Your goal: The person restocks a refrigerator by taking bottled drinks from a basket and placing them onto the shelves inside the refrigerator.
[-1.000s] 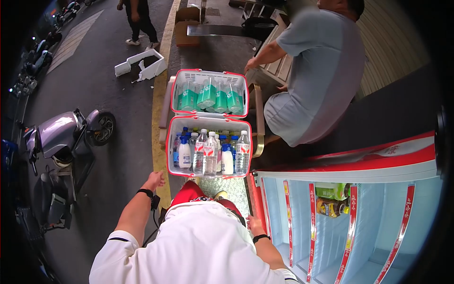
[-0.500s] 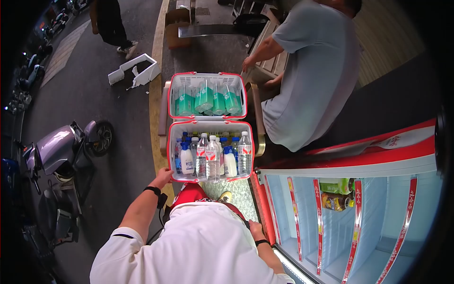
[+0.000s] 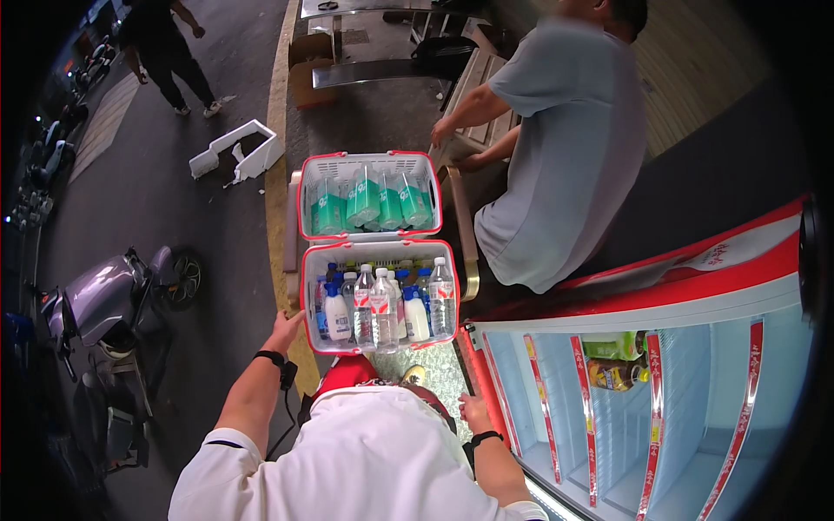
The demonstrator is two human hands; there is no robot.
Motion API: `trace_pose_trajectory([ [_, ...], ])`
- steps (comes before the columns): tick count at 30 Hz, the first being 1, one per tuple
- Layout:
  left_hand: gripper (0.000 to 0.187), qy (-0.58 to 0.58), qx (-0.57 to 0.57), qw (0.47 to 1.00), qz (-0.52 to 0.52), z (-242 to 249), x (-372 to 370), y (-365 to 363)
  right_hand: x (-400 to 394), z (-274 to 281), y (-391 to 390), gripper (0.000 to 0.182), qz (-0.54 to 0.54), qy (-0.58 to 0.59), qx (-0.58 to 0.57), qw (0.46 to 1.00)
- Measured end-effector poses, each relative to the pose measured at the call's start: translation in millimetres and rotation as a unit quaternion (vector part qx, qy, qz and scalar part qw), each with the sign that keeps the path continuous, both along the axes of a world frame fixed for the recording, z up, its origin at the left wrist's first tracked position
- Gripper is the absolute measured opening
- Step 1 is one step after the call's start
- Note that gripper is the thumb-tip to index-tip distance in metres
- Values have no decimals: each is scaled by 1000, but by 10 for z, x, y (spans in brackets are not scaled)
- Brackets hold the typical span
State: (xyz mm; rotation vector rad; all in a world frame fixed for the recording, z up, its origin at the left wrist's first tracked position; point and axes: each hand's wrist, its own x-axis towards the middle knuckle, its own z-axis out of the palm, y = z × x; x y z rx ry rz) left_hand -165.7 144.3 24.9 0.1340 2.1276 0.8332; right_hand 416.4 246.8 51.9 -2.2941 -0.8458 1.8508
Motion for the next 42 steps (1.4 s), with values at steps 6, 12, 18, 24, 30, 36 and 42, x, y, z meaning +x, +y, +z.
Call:
trace_pose_trajectory([
  [6, 99, 10, 46, 999, 3, -65, -262, 220, -620, 50, 894, 39, 35, 18, 89, 995],
  [12, 42, -133, 113, 984, -18, 55, -395, 333, -1077, -290, 2000, 50, 32, 71, 177, 981],
  [18, 45, -101, 119, 988, 2, 69, -337, 314, -1458, -537, 2629, 60, 63, -31, 306, 950],
  [24, 43, -67, 187, 980, 23, -68, -179, 217, -1580, -404, 2798, 58, 134, -97, 294, 941],
  [30, 42, -61, 203, 977, 34, -73, -134, 210, -1685, -263, 2783, 62, 217, -163, 287, 919],
  [36, 38, -35, 169, 984, 45, 5, -49, 311, -1693, -281, 2791, 61, 224, -178, 294, 912],
  [42, 38, -60, 144, 986, 61, -5, 149, 163, -1560, -398, 2784, 58, 211, -158, 288, 921],
])
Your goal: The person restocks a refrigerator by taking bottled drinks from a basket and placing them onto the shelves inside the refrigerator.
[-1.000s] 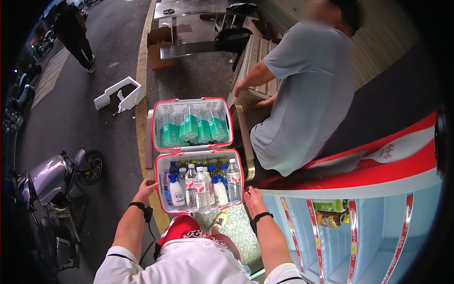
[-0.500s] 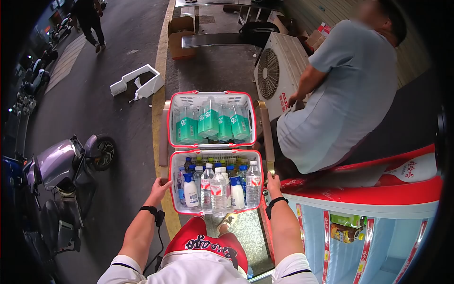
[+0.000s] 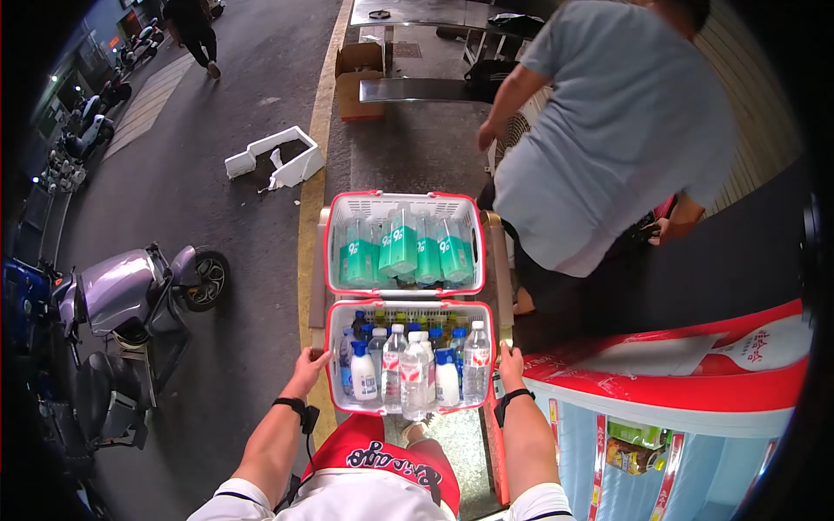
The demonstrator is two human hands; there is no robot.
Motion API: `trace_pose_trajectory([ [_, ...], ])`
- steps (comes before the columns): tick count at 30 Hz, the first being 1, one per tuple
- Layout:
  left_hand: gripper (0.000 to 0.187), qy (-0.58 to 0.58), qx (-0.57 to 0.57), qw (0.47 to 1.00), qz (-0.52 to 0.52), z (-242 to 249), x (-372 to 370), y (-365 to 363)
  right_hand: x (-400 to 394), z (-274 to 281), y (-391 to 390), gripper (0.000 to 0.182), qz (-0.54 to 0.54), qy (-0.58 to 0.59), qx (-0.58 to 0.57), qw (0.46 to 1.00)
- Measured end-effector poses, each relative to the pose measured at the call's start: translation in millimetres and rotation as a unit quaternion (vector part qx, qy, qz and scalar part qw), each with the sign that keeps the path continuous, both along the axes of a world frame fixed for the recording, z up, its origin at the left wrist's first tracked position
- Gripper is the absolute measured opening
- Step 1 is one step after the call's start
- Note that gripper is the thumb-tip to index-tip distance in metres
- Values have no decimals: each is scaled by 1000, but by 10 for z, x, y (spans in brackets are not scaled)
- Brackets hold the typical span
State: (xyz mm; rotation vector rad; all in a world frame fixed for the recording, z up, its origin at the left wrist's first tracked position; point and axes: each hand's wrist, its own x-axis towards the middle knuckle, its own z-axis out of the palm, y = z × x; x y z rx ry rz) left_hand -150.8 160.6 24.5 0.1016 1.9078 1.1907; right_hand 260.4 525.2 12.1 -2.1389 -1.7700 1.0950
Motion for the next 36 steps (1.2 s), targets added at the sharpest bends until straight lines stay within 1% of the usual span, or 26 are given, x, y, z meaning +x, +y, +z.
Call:
trace_pose_trajectory([
  [2, 37, 12, -7, 1000, -4, -8, 81, 10, 33, -41, 111, 55, -9, 4, 14, 1000],
  [3, 37, 15, -8, 1000, -9, 18, 78, -25, -18, 32, 112, 52, -27, 33, -1, 999],
  [4, 36, 18, -5, 1000, -19, 43, 41, -42, -152, 301, 95, 54, -44, 53, -43, 997],
  [6, 36, 17, 12, 999, -30, 75, -75, -86, -172, 112, 87, 53, -29, 38, -16, 999],
  [8, 36, -3, 2, 1000, -5, 8, -89, -125, -92, -30, 61, 53, -29, 48, 5, 998],
  [9, 36, -14, 7, 1000, 1, 13, -69, -123, -112, 91, 36, 52, -39, 76, 5, 996],
  [10, 36, -22, 10, 1000, 8, -12, -72, -141, -84, 76, 58, 45, -28, 43, 1, 999],
  [12, 35, -21, 25, 999, -3, -63, -109, -178, -66, 3, 97, 46, -40, 61, -8, 997],
  [14, 36, -9, 22, 1000, 0, -113, -142, -202, -113, 120, 76, 51, -58, 91, -40, 993],
  [15, 36, -7, 4, 1000, -10, -25, -173, -176, -137, 154, 69, 50, -51, 83, -25, 995],
  [16, 36, -7, 7, 1000, -19, -3, -196, -151, -44, -131, 86, 50, -40, 75, -6, 996],
  [18, 37, -16, -19, 999, -28, -17, -231, -166, 27, -369, 107, 49, -55, 112, -24, 992],
  [20, 40, -22, -50, 997, -60, 0, -270, -148, 136, -727, 123, 52, -63, 97, -7, 993],
  [22, 45, -11, -58, 995, -78, 161, -291, -101, 57, -547, 65, 55, -79, 85, -24, 993],
  [23, 54, 4, -77, 995, -62, 212, -266, -76, 63, -499, 48, 66, -54, 77, -23, 995],
  [24, 63, 19, -97, 994, -43, 259, -218, -108, 35, -177, 34, 69, -36, 47, -32, 998],
  [25, 86, 43, -120, 991, -45, 22, -296, -162, 73, -77, 46, 70, -48, 58, -16, 997],
  [27, 106, 108, -144, 984, -15, 161, -186, -75, 149, 12, -23, 69, -45, 83, 13, 995],
  [28, 106, 111, -154, 982, -1, 117, -145, -59, 263, 6, -130, 69, -33, 94, 22, 995],
  [29, 106, 154, -131, 979, -4, -55, -120, -72, 383, -14, -229, 65, -12, 116, 37, 993],
  [30, 107, 194, -116, 974, -9, -74, -124, -234, 522, -29, -345, 62, 7, 135, 45, 990],
  [31, 104, 125, -60, 990, 19, 256, 105, -156, 648, 24, -458, 60, 25, 138, 20, 990],
  [32, 101, 180, -99, 979, -4, -293, -68, -420, 749, 64, -588, 59, 40, 142, 2, 989],
  [33, 98, 176, -103, 979, -18, -61, 100, -439, 877, -299, -719, 61, 35, 189, 4, 981],
  [34, 96, 172, -133, 976, -10, 53, 257, -463, 924, -273, -822, 62, 25, 194, -30, 980],
  [36, 93, 189, -136, 972, 9, 102, 489, -588, 977, -210, -1012, 61, 49, 190, -28, 980],
])
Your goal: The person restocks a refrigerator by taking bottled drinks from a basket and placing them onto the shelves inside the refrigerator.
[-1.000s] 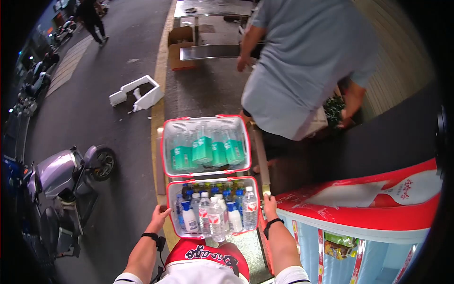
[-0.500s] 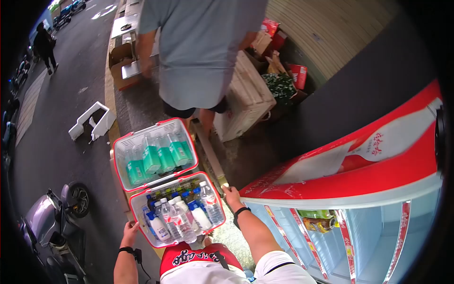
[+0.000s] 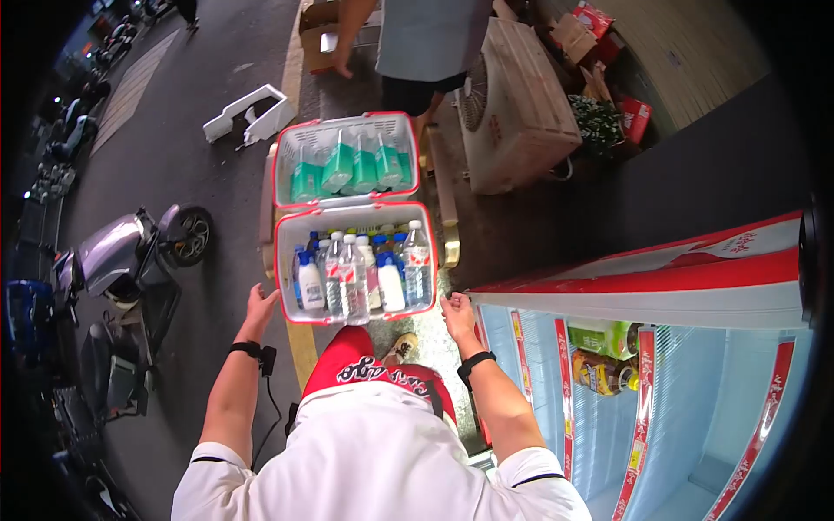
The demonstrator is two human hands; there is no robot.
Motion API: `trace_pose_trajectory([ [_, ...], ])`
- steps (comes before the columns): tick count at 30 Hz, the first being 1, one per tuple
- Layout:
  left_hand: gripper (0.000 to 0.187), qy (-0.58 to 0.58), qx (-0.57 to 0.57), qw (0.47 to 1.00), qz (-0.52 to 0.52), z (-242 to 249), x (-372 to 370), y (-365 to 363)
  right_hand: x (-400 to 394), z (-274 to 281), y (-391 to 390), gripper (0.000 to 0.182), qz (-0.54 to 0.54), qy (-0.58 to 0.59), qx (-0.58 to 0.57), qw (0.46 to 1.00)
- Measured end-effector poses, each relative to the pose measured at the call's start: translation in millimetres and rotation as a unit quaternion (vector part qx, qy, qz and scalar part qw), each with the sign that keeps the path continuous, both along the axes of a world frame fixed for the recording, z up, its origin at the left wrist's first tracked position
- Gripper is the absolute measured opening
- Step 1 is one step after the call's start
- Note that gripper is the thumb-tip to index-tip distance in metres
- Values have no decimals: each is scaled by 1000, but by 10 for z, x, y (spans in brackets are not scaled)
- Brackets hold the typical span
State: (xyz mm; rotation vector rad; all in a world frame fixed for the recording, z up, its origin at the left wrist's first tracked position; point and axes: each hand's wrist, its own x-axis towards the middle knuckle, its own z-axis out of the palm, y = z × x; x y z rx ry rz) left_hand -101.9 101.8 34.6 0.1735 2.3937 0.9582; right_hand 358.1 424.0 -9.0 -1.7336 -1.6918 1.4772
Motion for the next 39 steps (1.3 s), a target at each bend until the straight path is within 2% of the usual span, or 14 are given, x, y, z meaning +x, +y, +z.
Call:
trace_pose_trajectory([
  [8, 82, -29, -49, 997, -55, 533, 686, -274, -460, 1010, -324, 57, 80, -3, 103, 991],
  [11, 75, -53, -10, 996, -75, 335, 676, -447, -891, 1255, -479, 61, 189, 14, 214, 958],
  [20, 63, -124, 76, 981, -127, 653, 760, -226, -2246, 1193, -738, 95, 285, -202, 79, 934],
  [24, 56, -133, 56, 971, -192, 1082, 641, 38, -2362, 941, -598, 99, 303, -170, 49, 936],
  [25, 56, -147, 89, 969, -180, 1069, 585, 75, -2318, 1185, -547, 86, 304, -101, -9, 947],
  [26, 57, -166, 127, 961, -180, 991, 553, 196, -2312, 843, -589, 72, 278, -73, 40, 957],
  [28, 48, -245, 186, 932, -191, 802, 397, 375, -2239, 638, -495, 65, 263, 21, -42, 964],
  [29, 48, -283, 183, 922, -191, 265, 182, 427, -2202, 585, -439, 67, 259, 32, -71, 963],
  [30, 51, -285, 150, 928, -188, 640, 272, 660, -2139, 721, -482, 68, 199, 37, -101, 974],
  [31, 54, -325, 153, 912, -198, 872, 350, 855, -2012, 1403, -437, 71, 179, 27, -172, 968],
  [33, 57, -368, 152, 888, -229, 1238, 528, 1230, -1751, 1760, -539, 85, 131, 190, -174, 957],
  [36, 64, -404, 170, 839, -323, 1721, 990, 1629, -1339, 2078, -741, 90, 43, 190, -37, 980],
  [38, 74, -327, 255, 720, -556, 2052, 1405, 1891, -996, 2384, -866, 93, 24, 212, -6, 977],
  [39, 81, -315, 259, 698, -588, 2201, 1574, 1932, -880, 2558, -963, 93, -16, 217, 34, 976],
])
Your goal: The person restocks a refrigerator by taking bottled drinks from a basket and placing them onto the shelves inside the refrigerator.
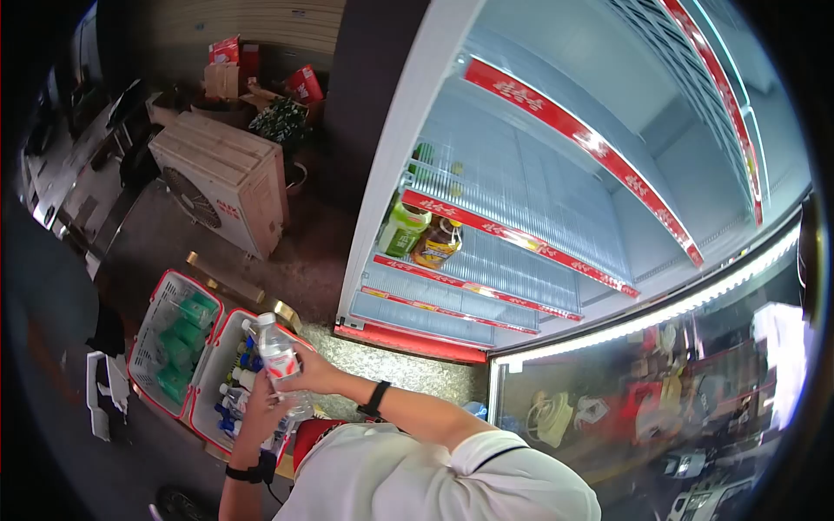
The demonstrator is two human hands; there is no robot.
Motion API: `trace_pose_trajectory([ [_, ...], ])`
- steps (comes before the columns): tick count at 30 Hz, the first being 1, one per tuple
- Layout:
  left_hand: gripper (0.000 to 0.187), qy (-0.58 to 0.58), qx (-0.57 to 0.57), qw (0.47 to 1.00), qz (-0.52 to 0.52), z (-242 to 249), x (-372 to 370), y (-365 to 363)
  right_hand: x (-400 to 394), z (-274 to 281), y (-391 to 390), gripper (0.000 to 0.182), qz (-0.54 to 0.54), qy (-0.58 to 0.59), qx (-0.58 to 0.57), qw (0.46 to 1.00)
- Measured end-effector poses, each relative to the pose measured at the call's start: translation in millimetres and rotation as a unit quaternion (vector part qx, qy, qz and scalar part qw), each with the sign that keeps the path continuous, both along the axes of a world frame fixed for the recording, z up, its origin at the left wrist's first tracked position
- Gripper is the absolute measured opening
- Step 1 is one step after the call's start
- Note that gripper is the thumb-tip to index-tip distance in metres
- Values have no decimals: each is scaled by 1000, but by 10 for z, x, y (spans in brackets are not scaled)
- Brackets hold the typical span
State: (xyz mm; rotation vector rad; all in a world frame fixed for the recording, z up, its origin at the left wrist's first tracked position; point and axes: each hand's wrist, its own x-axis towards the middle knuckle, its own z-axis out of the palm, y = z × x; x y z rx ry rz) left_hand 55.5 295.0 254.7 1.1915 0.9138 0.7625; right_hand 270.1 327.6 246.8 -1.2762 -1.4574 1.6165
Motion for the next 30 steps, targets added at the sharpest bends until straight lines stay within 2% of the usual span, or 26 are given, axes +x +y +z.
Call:
trace_pose_trajectory([
  [2, 88, 10, 33, 999, -34, 262, 424, 94, 314, 419, -156, 94, -51, 8, 38, 998],
  [4, 98, 88, 80, 991, -67, 471, 802, 145, 632, 796, -354, 92, -128, 0, 35, 991],
  [5, 98, 91, 84, 990, -71, 524, 992, 187, 829, 821, -434, 92, -132, 4, 39, 990],
  [7, 100, 67, 145, 979, -128, 602, 1325, 199, 1177, 851, -615, 85, -180, 30, 124, 975],
  [8, 93, 43, 156, 978, -134, 694, 1505, 182, 1373, 897, -687, 85, -179, 36, 130, 975],
  [10, 88, 71, 192, 966, -155, 943, 1888, 131, 1748, 963, -891, 75, -208, -5, 223, 952],
  [11, 83, 92, 219, 955, -177, 1026, 2059, 91, 1930, 981, -983, 75, -207, 2, 220, 953],
  [13, 78, 94, 252, 947, -176, 1064, 2383, 70, 2265, 1009, -1127, 78, -215, -60, 294, 929],
  [15, 78, 125, 429, 874, -189, 1179, 2735, 115, 2501, 1043, -1232, 75, -243, -23, 308, 920],
  [17, 78, 143, 449, 864, -178, 1337, 2992, 104, 2792, 1102, -1222, 71, -291, -101, 382, 871],
  [18, 79, 113, 457, 867, -165, 1409, 3117, 126, 2932, 1304, -1181, 65, -287, -134, 429, 846],
  [19, 80, 82, 462, 869, -155, 1509, 3210, 117, 3085, 1384, -1128, 77, -268, -137, 447, 842],
  [21, 81, 77, 487, 859, -136, 1785, 3357, 211, 3220, 1667, -959, 67, -306, -104, 517, 792],
  [22, 81, 63, 528, 839, -113, 1921, 3416, 280, 3304, 1772, -795, 67, -297, -113, 586, 745],
  [23, 82, 49, 570, 815, -89, 2057, 3466, 356, 3363, 1937, -667, 66, -276, -120, 613, 731],
  [24, 83, 30, 572, 816, -72, 2184, 3507, 433, 3417, 2112, -537, 64, -255, -125, 638, 716],
  [25, 83, 34, 599, 799, -48, 2288, 3546, 528, 3397, 2414, -405, 62, -236, -189, 695, 653],
  [27, 85, 47, 609, 792, -4, 2472, 3584, 688, 3392, 2521, -91, 62, -231, -165, 673, 683],
  [28, 91, 64, 583, 810, -1, 2527, 3594, 769, 3370, 2554, 63, 62, -236, -146, 650, 707],
  [30, 89, 57, 527, 848, 10, 2432, 3627, 1045, 3324, 2647, 317, 63, -243, -122, 580, 768],
])
